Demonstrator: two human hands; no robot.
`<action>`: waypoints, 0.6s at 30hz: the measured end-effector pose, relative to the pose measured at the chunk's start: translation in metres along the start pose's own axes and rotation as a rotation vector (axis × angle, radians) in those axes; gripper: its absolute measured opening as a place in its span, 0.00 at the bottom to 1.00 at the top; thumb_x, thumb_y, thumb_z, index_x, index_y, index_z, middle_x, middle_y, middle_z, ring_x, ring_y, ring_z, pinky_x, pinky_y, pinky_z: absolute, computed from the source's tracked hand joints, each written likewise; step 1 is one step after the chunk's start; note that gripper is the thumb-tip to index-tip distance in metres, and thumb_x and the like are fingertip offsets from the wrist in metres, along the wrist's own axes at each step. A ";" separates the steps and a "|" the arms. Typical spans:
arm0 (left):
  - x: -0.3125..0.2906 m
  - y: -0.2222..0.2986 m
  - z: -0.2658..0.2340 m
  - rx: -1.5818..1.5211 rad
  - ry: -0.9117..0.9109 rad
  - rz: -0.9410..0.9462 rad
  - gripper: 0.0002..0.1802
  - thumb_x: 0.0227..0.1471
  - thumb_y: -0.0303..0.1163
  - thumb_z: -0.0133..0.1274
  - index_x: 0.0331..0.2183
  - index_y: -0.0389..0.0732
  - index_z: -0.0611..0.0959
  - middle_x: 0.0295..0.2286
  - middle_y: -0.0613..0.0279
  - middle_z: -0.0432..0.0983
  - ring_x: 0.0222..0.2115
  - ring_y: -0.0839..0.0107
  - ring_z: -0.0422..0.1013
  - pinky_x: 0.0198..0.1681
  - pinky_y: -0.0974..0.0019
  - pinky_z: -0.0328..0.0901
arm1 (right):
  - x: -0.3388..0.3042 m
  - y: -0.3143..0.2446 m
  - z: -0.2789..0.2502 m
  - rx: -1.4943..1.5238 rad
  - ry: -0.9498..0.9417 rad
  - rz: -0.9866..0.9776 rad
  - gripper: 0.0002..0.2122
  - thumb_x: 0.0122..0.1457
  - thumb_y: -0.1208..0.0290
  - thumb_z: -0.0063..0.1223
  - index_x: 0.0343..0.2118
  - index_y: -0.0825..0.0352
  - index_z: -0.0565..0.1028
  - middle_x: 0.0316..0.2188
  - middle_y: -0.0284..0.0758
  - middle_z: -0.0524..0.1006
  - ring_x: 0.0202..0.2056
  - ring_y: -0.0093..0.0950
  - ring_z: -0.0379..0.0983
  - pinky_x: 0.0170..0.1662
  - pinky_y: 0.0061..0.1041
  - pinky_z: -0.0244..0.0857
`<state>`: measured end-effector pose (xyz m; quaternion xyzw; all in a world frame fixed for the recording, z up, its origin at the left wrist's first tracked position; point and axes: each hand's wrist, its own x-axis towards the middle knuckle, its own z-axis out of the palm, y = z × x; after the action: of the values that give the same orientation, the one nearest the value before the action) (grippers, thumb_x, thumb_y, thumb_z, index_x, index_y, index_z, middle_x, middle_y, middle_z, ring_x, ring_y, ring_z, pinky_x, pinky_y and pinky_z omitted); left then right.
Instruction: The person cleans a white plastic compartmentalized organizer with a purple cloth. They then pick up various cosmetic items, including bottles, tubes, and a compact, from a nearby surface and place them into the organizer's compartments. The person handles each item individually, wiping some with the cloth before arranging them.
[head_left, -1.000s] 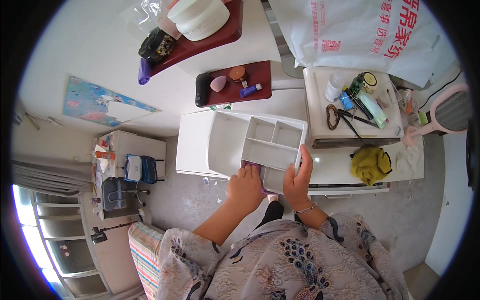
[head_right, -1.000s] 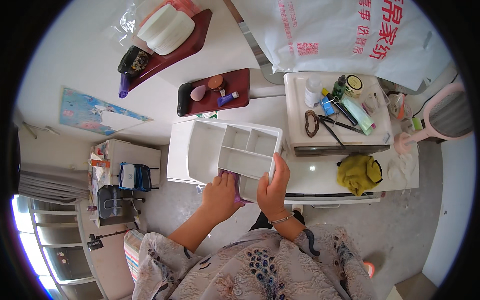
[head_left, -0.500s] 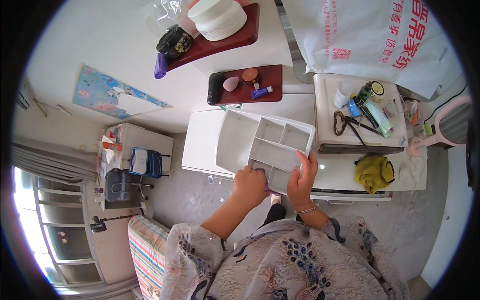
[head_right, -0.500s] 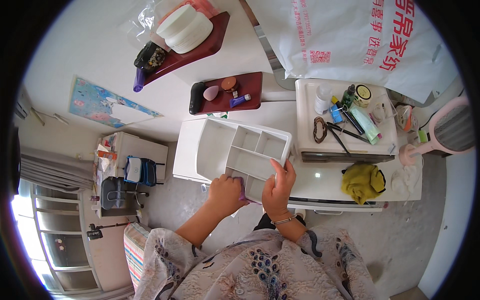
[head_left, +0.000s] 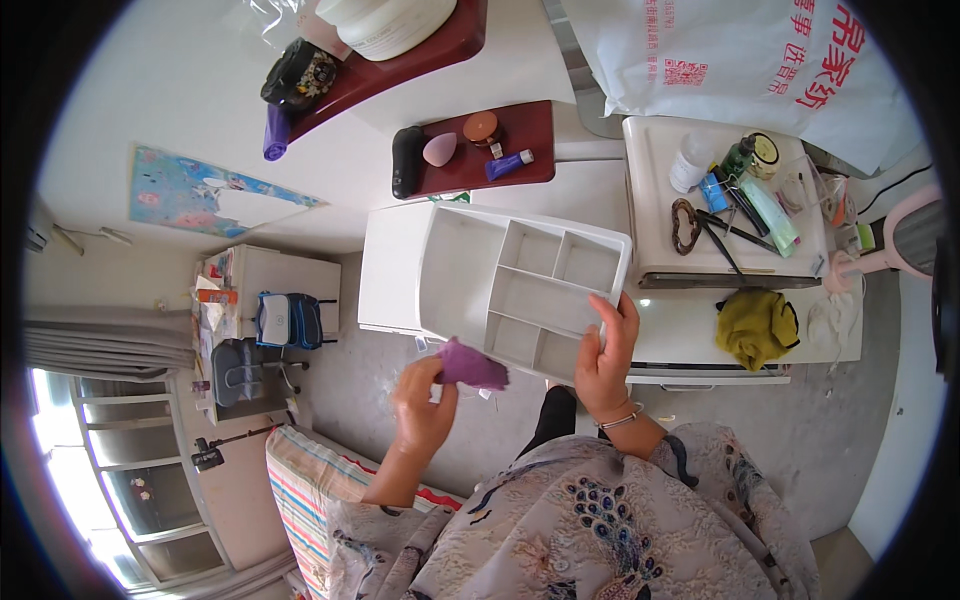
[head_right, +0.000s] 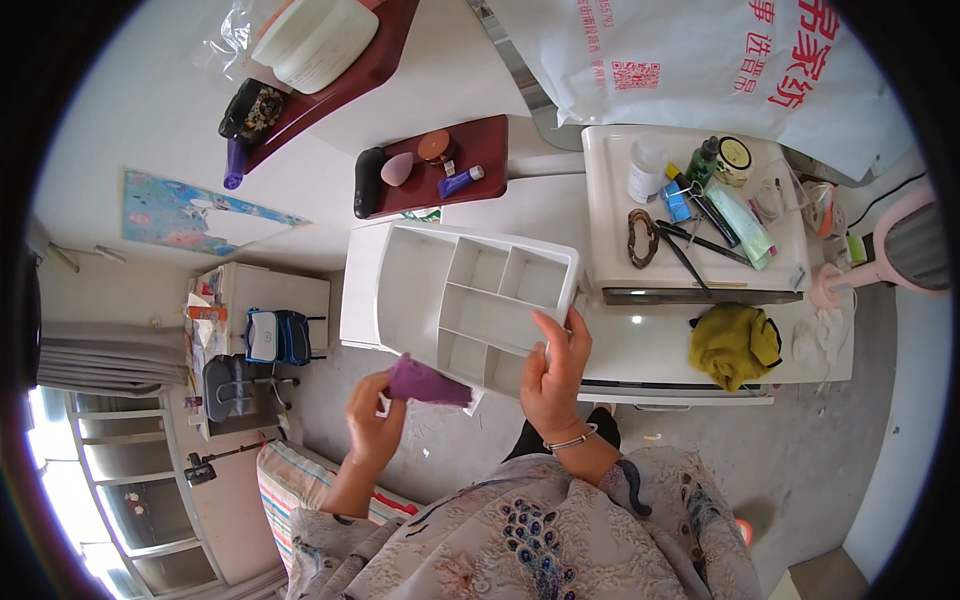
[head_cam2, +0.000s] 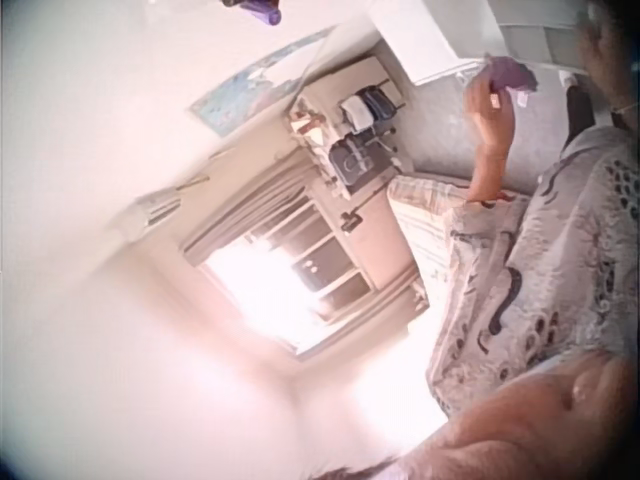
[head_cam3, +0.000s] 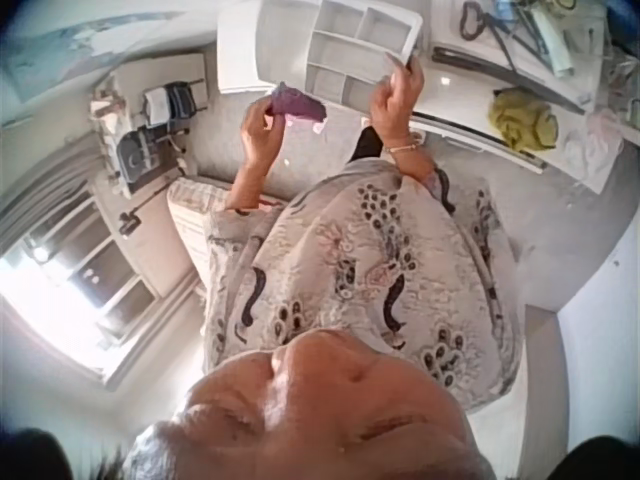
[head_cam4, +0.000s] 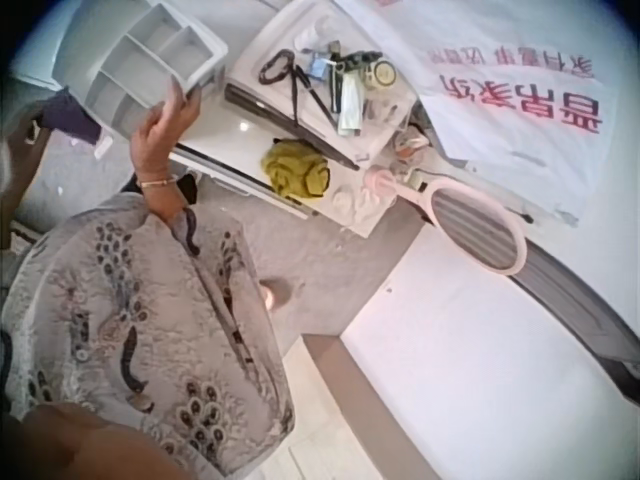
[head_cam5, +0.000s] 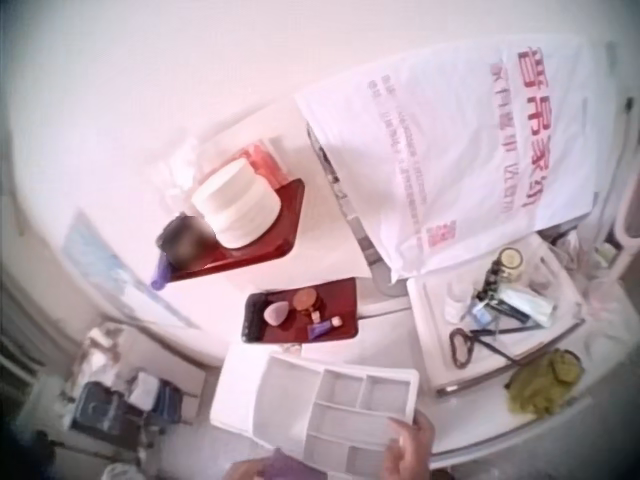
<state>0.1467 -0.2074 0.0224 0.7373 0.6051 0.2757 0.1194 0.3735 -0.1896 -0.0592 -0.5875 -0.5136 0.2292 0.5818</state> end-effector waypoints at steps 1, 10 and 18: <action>0.002 0.007 0.009 -0.094 -0.007 -0.046 0.13 0.37 0.16 0.55 0.31 0.35 0.78 0.30 0.51 0.75 0.31 0.55 0.72 0.35 0.61 0.67 | 0.001 0.000 -0.001 0.001 -0.006 0.002 0.21 0.50 0.86 0.40 0.49 0.68 0.68 0.53 0.49 0.57 0.51 0.42 0.59 0.54 0.33 0.55; 0.034 0.009 0.022 0.540 -0.922 0.079 0.44 0.41 0.41 0.61 0.53 0.32 0.59 0.52 0.50 0.61 0.36 0.55 0.73 0.29 0.58 0.71 | -0.011 -0.005 0.028 -0.037 -0.016 -0.002 0.19 0.52 0.84 0.39 0.48 0.69 0.67 0.52 0.50 0.58 0.52 0.43 0.59 0.54 0.34 0.54; 0.039 -0.019 0.028 0.637 -0.800 0.361 0.23 0.40 0.29 0.56 0.40 0.30 0.71 0.34 0.53 0.72 0.25 0.62 0.76 0.22 0.65 0.70 | -0.023 -0.013 0.052 -0.051 0.047 0.067 0.17 0.52 0.83 0.39 0.46 0.70 0.69 0.50 0.48 0.64 0.52 0.41 0.62 0.56 0.32 0.53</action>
<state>0.1504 -0.1613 0.0000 0.8767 0.4296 -0.2073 0.0619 0.3158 -0.1888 -0.0655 -0.6244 -0.4856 0.2217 0.5703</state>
